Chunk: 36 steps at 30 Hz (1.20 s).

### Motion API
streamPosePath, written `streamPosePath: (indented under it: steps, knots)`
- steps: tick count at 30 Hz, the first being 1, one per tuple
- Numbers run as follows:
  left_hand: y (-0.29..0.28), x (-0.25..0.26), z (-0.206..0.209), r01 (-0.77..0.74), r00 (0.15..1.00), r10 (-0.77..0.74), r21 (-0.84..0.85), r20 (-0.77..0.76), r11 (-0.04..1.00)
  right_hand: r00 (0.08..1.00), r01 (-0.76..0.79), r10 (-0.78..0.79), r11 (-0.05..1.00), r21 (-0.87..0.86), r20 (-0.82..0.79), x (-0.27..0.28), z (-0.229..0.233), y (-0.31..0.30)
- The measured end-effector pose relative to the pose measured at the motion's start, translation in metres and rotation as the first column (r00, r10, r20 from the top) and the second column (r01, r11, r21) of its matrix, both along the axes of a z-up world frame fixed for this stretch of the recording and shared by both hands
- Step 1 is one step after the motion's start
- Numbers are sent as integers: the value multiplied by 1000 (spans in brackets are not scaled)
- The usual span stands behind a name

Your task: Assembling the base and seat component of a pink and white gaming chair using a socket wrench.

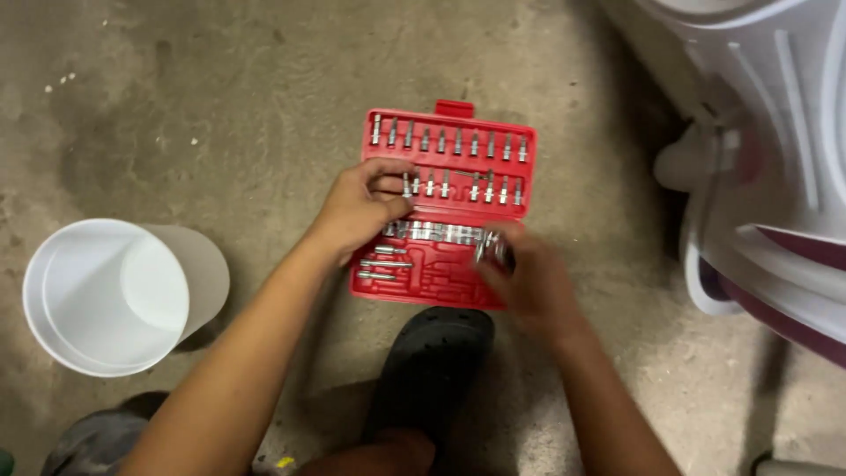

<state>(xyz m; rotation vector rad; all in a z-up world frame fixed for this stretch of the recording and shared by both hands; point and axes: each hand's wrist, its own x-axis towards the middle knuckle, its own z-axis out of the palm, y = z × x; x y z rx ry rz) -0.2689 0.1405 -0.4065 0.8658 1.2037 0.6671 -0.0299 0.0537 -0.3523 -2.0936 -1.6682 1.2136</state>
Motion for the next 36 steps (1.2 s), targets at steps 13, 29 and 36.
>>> streamPosePath:
  steps: [13,29,36]
  knots:
    - [-12,-8,0,18,992,-10,58,-126,998,983,-176,173,983,57,54,-21,-11,93]
    - [-9,-10,0,126,919,-4,285,-395,950,979,-198,194,977,73,59,-12,-12,98]
    - [-5,-8,4,169,868,8,311,-496,935,988,-153,152,985,76,28,-12,-21,93]
